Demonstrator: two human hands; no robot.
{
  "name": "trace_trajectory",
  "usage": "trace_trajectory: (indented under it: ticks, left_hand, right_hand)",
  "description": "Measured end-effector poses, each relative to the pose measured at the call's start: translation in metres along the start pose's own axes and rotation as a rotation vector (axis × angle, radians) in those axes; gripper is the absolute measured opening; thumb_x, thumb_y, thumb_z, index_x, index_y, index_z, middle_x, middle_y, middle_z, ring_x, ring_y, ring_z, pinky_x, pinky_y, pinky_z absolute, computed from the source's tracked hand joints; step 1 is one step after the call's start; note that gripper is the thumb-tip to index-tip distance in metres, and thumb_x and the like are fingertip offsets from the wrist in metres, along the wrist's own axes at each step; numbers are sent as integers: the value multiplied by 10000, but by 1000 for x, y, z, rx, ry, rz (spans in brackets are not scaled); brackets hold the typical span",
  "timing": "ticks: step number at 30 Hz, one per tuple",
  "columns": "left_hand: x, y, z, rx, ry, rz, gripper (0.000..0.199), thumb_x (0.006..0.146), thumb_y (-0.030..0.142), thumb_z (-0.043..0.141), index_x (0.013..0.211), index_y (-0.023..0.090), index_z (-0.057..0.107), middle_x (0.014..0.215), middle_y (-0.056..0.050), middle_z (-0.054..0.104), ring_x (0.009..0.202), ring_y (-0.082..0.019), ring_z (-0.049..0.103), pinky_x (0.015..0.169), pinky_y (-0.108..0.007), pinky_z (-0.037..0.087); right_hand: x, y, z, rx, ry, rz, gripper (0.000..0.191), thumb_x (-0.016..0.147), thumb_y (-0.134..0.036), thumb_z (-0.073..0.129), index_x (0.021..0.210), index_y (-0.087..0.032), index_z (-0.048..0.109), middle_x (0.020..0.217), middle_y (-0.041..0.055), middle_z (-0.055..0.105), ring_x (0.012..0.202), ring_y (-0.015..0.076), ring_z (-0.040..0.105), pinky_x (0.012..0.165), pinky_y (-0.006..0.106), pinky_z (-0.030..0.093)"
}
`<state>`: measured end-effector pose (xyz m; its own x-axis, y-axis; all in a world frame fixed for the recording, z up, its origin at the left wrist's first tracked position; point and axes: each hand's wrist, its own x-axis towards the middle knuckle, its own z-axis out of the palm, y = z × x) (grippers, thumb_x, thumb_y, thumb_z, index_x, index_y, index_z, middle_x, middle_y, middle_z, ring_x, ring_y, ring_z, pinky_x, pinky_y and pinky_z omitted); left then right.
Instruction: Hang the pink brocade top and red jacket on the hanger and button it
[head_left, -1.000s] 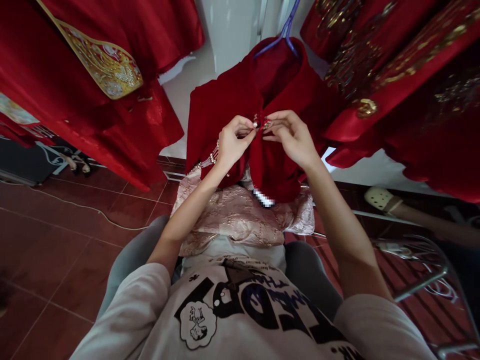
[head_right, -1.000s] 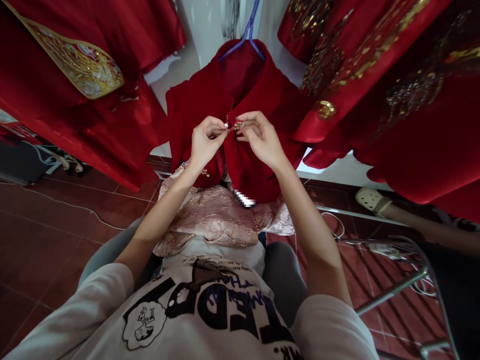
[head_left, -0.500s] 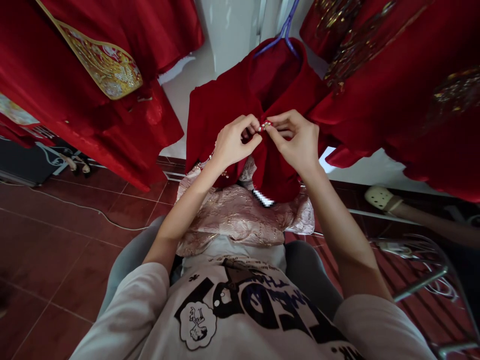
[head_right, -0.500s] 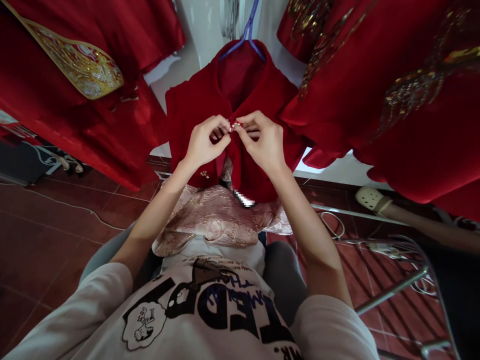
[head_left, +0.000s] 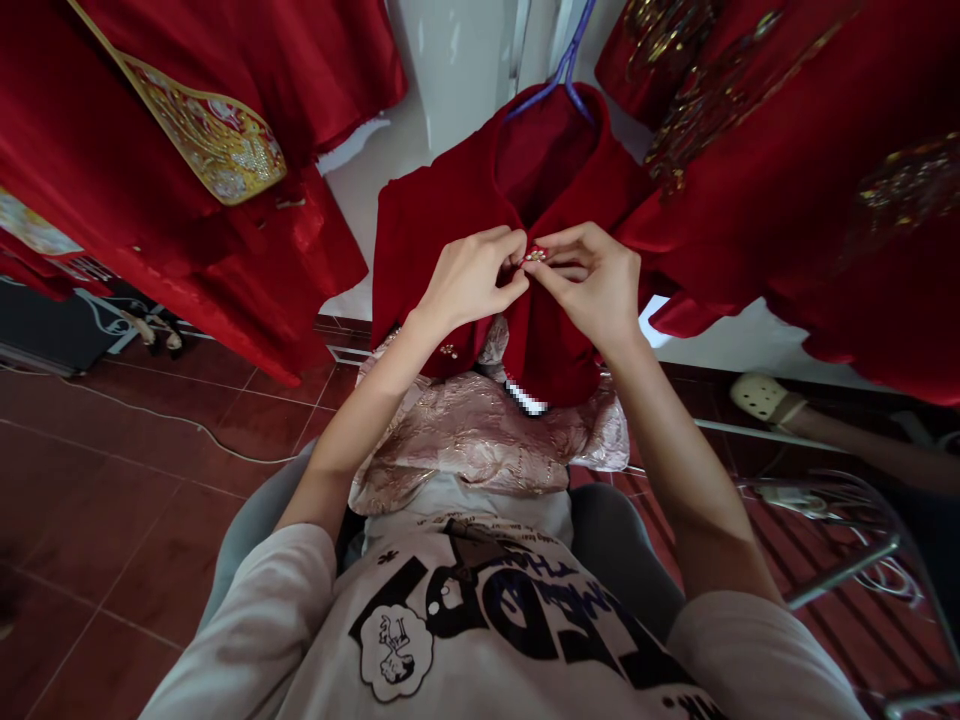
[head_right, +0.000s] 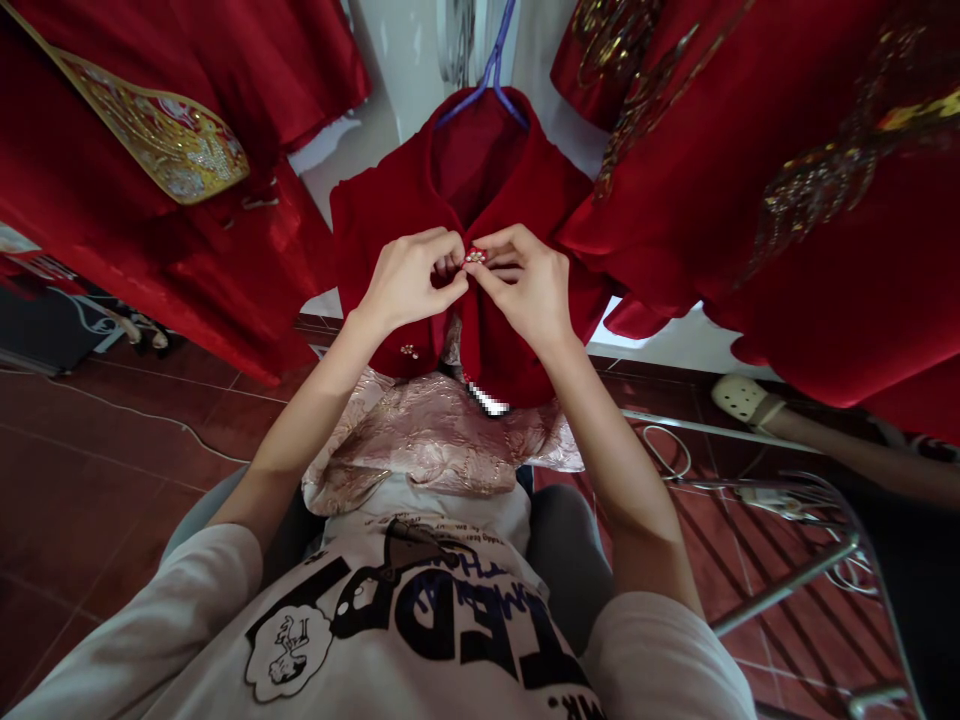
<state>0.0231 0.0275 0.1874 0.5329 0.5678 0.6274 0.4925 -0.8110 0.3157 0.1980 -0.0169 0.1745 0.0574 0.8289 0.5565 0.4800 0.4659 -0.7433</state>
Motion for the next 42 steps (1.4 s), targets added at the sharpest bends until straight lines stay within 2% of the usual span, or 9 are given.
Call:
trace_trajectory:
  ticks: [6,12,16,22,26,31,37,39,42]
  left_hand:
    - [3,-2,-6,23,-45,27,37,822,225,615,842,211,643,813,-36,658,853,-251,668,787,-365,481]
    - [6,-14,0,-19,-46,19,70,845,239,590,815,214,649,830,-44,669,909,-260,672,816,-383,489]
    - [6,-12,4,-43,-49,25,54,854,235,612,819,211,645,856,-61,684,933,-255,672,835,-369,510]
    - [-9,-2,20,-193,71,-55,100,920,170,565,977,216,633,994,-36,712,889,-172,697,779,-283,557]
    - [-19,-12,37,-345,61,-158,192,989,174,473,1117,207,612,1063,-49,729,953,-136,707,760,-220,569]
    - [-26,-16,45,-420,8,-185,223,1049,309,416,1146,222,597,1091,-53,714,981,-128,692,794,-228,573]
    - [-44,2,49,-456,-123,-98,423,996,573,463,908,188,617,836,-28,670,781,-154,661,733,-279,549]
    - [-50,1,51,-469,-57,-106,420,953,586,545,916,175,622,855,-28,682,773,-158,651,738,-286,539]
    - [-55,-9,49,-423,151,-193,376,924,547,623,853,179,601,827,-14,672,750,-144,625,728,-271,512]
  right_hand:
    - [-1,1,2,13,3,-15,325,796,-474,735,1002,-242,638,1006,24,706,955,185,706,876,366,640]
    - [2,5,4,13,-7,-14,327,793,-429,727,1047,-250,627,1008,22,679,979,185,690,869,357,640]
    - [3,3,6,-26,-21,-26,340,808,-405,690,1103,-256,609,1046,35,663,997,192,672,867,365,630]
    - [-8,12,18,-87,42,-48,584,788,-365,652,1329,-279,449,1207,79,592,991,193,633,764,347,604]
    - [-22,38,16,-44,23,23,727,726,-333,679,1376,-279,360,1080,37,619,817,159,636,677,320,585]
    - [-26,61,-4,100,-72,141,586,793,-370,639,1323,-294,400,918,-5,632,694,145,631,620,311,590]
    - [-24,41,-19,216,-68,114,459,787,-324,691,1205,-273,508,996,25,645,862,159,676,668,289,620]
    - [-26,30,-21,226,-46,104,378,782,-290,699,1128,-250,552,996,33,650,882,156,670,659,274,617]
    - [-31,13,-19,209,-40,99,257,788,-290,704,1012,-218,598,938,30,645,840,141,647,624,253,602]
